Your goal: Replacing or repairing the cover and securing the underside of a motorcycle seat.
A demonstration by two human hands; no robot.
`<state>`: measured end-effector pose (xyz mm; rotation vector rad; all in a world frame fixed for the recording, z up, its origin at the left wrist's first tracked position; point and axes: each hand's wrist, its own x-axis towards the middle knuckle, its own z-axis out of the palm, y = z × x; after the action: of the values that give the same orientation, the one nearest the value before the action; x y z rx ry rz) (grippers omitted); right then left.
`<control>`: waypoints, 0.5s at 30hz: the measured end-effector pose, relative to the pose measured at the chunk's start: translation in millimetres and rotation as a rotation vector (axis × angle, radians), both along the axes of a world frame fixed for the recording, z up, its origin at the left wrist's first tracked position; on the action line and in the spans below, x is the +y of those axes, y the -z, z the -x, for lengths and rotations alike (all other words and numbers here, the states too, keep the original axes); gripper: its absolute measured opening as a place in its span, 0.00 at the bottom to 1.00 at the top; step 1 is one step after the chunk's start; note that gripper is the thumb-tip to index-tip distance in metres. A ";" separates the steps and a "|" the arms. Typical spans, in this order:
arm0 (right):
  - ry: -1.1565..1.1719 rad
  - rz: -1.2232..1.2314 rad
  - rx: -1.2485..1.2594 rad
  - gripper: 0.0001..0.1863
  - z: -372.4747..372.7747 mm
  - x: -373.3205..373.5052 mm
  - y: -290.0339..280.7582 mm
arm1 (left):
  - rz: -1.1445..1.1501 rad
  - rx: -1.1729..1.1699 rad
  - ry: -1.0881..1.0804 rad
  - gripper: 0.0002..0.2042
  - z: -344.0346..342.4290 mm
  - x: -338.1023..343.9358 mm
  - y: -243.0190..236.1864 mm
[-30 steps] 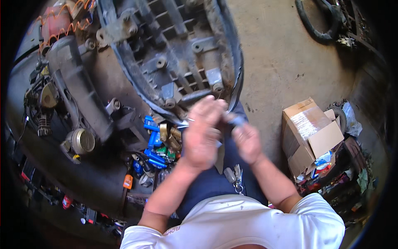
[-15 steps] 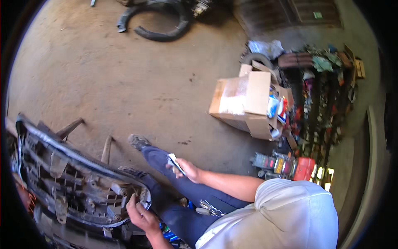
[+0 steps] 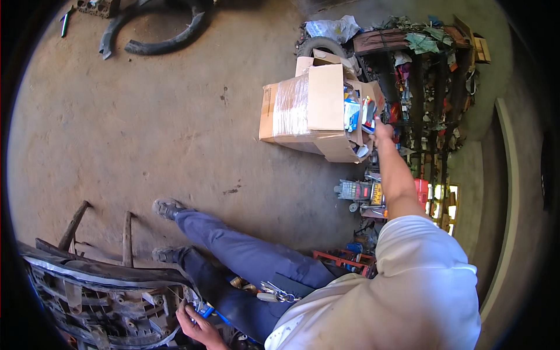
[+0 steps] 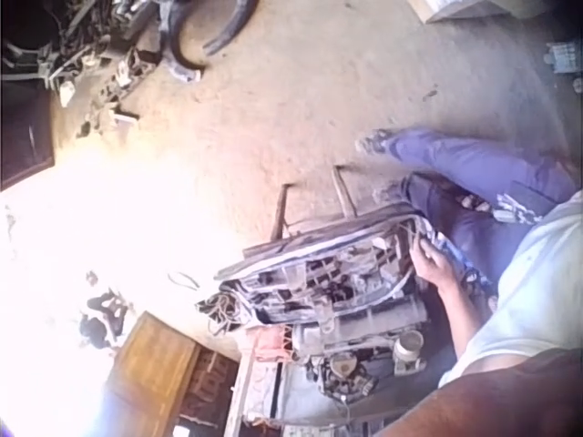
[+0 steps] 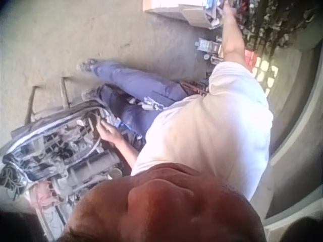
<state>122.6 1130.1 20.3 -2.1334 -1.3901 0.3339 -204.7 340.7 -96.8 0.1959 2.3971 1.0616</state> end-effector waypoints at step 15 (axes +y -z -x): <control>-2.361 0.696 0.066 0.17 341.9 -555.0 140.5 | 0.151 -0.053 -0.750 0.04 -99.8 -60.8 -3.9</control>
<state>-219.3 575.1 -120.2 0.4826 -3.1294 1.6715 -104.8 279.9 -92.9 -0.8318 2.5322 1.1445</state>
